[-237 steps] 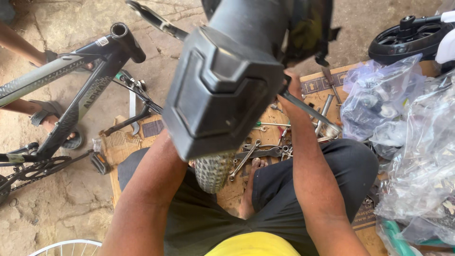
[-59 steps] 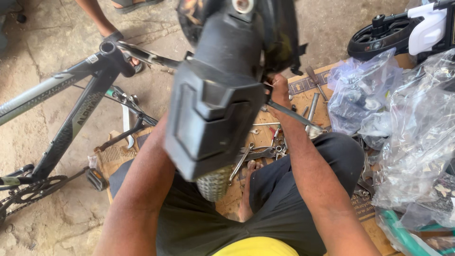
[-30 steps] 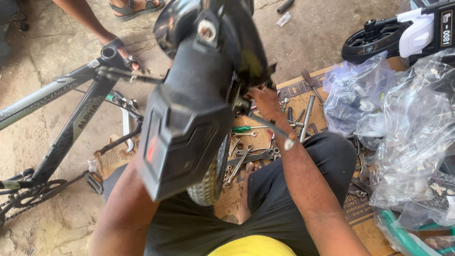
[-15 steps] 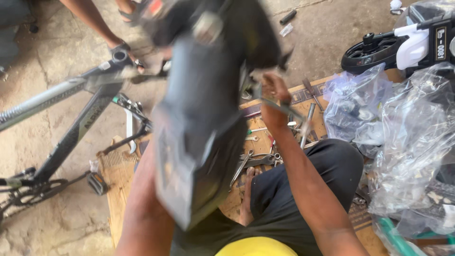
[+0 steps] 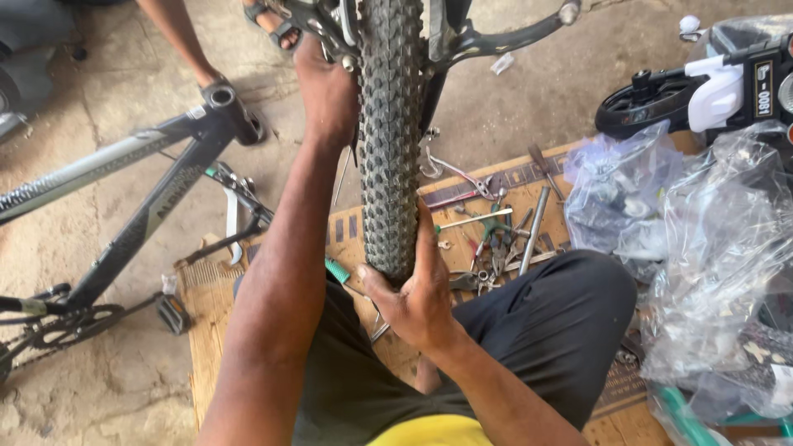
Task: The person sits on the floor and repairs a bicycle by removing the front wheel and adjusting the front fork. They use a wrench to loosen bolts, remove the wheel, and then use a screwdriver to adjust components on the fork assembly.
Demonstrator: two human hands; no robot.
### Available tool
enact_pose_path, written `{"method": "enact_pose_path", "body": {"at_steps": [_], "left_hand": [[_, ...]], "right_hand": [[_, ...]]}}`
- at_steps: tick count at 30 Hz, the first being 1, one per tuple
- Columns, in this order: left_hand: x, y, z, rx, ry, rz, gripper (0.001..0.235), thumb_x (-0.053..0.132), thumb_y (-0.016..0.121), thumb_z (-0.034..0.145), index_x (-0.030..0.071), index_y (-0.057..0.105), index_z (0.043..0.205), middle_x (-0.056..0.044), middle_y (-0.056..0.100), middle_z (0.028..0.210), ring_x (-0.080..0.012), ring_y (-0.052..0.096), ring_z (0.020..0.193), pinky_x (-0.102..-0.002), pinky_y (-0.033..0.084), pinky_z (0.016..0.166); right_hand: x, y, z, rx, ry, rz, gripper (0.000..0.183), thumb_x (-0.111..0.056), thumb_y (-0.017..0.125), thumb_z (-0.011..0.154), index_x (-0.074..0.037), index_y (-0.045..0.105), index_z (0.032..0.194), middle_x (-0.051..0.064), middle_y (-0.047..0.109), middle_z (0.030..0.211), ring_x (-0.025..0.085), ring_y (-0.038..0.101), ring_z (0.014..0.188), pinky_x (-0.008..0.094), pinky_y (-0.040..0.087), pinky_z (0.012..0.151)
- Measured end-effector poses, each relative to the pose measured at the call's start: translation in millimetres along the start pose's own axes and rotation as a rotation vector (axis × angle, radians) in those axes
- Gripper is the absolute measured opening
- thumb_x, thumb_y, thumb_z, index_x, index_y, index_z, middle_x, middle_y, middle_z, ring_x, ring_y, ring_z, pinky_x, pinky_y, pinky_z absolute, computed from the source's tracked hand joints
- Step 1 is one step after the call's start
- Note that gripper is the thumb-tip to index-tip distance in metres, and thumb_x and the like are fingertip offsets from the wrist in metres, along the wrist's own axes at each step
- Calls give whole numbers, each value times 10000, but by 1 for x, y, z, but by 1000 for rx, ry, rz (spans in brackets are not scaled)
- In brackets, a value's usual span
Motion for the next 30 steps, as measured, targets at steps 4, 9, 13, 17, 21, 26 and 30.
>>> {"method": "enact_pose_path", "body": {"at_steps": [4, 9, 13, 17, 21, 26, 30], "left_hand": [[17, 1, -6, -34, -391, -171, 43, 40, 651, 916, 11, 681, 915, -11, 640, 680, -79, 523, 580, -301, 405, 530], [30, 0, 5, -75, -532, -166, 58, 32, 596, 878, 1, 630, 842, 4, 583, 619, -90, 492, 496, -311, 371, 450], [33, 5, 3, 11, -249, -63, 72, 80, 688, 924, 18, 673, 889, 23, 637, 686, -47, 531, 606, -270, 427, 541], [28, 10, 9, 45, -191, -60, 127, 82, 731, 938, -9, 656, 891, 12, 645, 708, -58, 553, 634, -267, 443, 567], [32, 5, 10, -11, -481, -153, 54, 8, 660, 846, -6, 665, 899, -28, 605, 635, -99, 497, 495, -293, 378, 444], [48, 2, 18, -103, -580, -93, 49, -9, 622, 837, -27, 646, 875, -70, 664, 642, -107, 523, 427, -291, 388, 378], [58, 1, 29, -122, -497, -186, 124, 60, 615, 932, -37, 665, 875, -80, 709, 696, -106, 548, 482, -274, 433, 446]], "right_hand": [[8, 8, 1, 52, -68, -93, 1016, -122, 803, 830, 54, 175, 1610, 293, 569, 1387, 368, 673, 1209, 454, 563, 1044], [11, 6, 11, 87, -152, -185, 1005, -149, 809, 806, 45, 208, 1587, 296, 559, 1378, 382, 670, 1199, 473, 580, 1020], [21, -7, 15, 6, -83, -103, 966, -200, 781, 830, 57, 227, 1579, 240, 632, 1284, 325, 729, 1085, 432, 627, 967], [23, -29, 13, -2, -182, -195, 954, -191, 777, 832, 63, 239, 1577, 280, 591, 1319, 376, 702, 1139, 466, 595, 990], [33, -31, 23, 19, -164, -254, 952, -185, 762, 817, 65, 242, 1575, 263, 613, 1272, 339, 717, 1068, 436, 627, 918], [52, -11, 34, -38, 40, 3, 929, -209, 729, 853, 66, 216, 1576, 178, 699, 1140, 243, 766, 882, 359, 643, 789], [38, -13, 24, 44, -165, -106, 932, -166, 765, 877, 61, 202, 1584, 246, 606, 1253, 305, 726, 1037, 402, 645, 887]]}}
Point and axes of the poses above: each hand's wrist, its own z-axis towards the middle knuckle, its own y-axis out of the palm, x = y × z, the point moved 3 cm from there along z, towards the middle knuckle
